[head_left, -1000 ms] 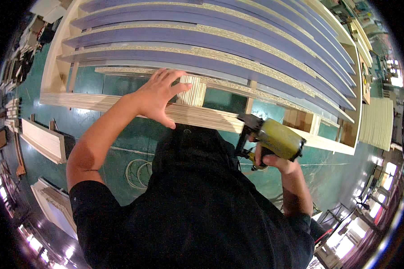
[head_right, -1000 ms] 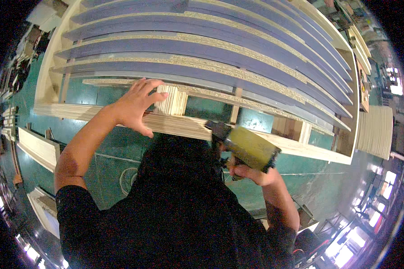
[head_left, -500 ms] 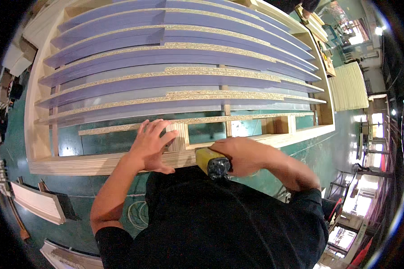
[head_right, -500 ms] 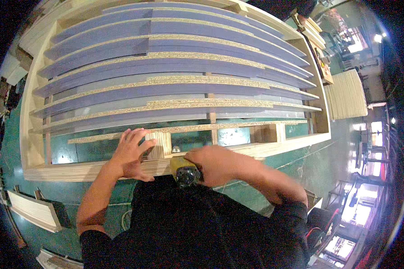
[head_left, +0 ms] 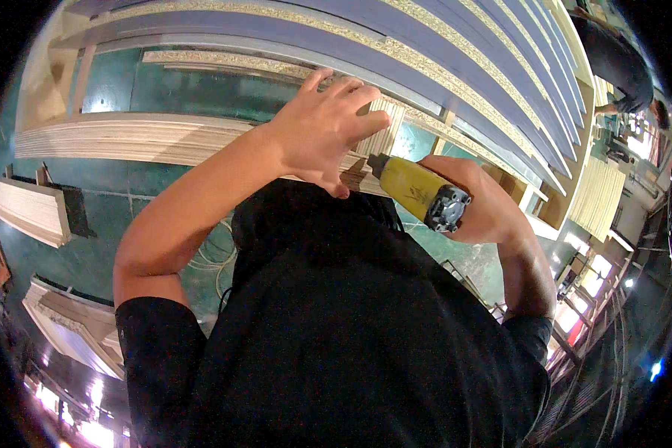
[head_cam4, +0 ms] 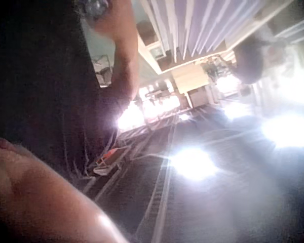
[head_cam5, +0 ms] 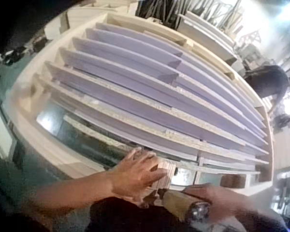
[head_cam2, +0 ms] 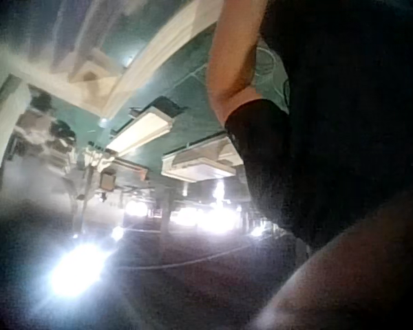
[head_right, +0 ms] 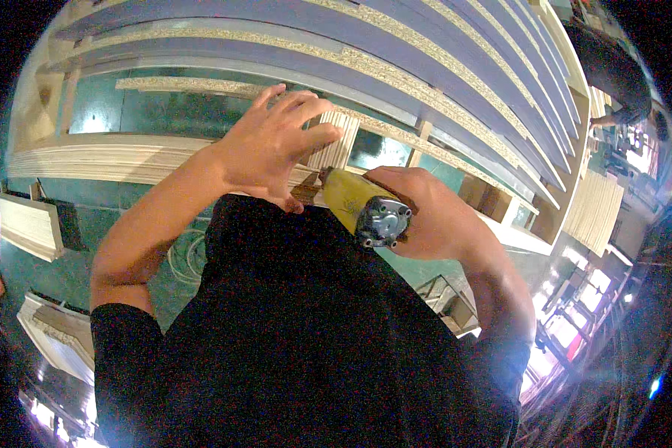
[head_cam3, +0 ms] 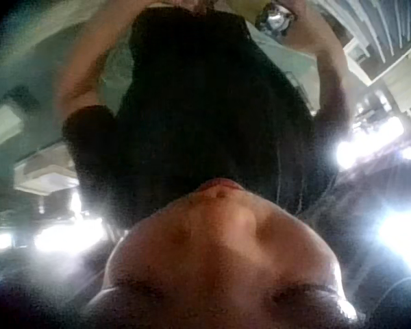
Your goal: The person assembles a large wooden frame structure by attaching small wooden blocks to the frame using a pneumatic nail gun. They position the blocks and drive nails into them to secure the components together in a workshop setting.
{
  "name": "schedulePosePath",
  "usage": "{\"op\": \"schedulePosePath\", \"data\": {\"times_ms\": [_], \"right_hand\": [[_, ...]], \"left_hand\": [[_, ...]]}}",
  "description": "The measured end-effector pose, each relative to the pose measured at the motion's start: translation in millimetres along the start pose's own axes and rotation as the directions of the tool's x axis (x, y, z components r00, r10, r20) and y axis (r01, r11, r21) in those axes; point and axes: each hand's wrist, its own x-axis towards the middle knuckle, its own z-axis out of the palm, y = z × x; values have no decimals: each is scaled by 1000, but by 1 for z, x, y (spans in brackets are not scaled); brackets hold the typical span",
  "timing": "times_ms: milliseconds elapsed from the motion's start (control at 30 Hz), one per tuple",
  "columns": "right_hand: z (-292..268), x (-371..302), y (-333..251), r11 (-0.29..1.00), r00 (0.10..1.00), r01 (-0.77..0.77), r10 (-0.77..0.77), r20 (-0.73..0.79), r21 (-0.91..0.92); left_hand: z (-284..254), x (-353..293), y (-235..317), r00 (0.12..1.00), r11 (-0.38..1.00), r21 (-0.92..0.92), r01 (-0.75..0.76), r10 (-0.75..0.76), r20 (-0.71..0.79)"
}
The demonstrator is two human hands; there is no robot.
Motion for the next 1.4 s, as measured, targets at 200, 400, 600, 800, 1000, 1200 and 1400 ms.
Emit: {"op": "schedulePosePath", "data": {"times_ms": [200,400,600,800,1000,1200,1400], "right_hand": [[0,7,-3,998,997,-69,69,-14,8],[0,10,-11,998,998,-56,56,-8,-13],[0,12,-7,997,997,-70,70,19,-40],[0,9,-11,999,999,-49,49,-6,-21],[-1,8,-8,998,999,-50,50,7,-41],[-1,4,0,992,991,-121,122,46,-28],[6,-10,16,999,1000,-5,5,-8,-39]], "left_hand": [[1,1,-2,1000,998,54,-9,10,-9],[3,1,-1,999,1000,20,-9,10,-39],[-2,2,1,1000,1000,25,15,-15,5],[4,2,0,999,1000,26,18,-17,-35],[7,1,-2,999,998,50,29,-27,-33],[4,3,-1,1000,1000,19,25,-25,-1],[1,5,3,998,998,35,43,-45,54]]}}
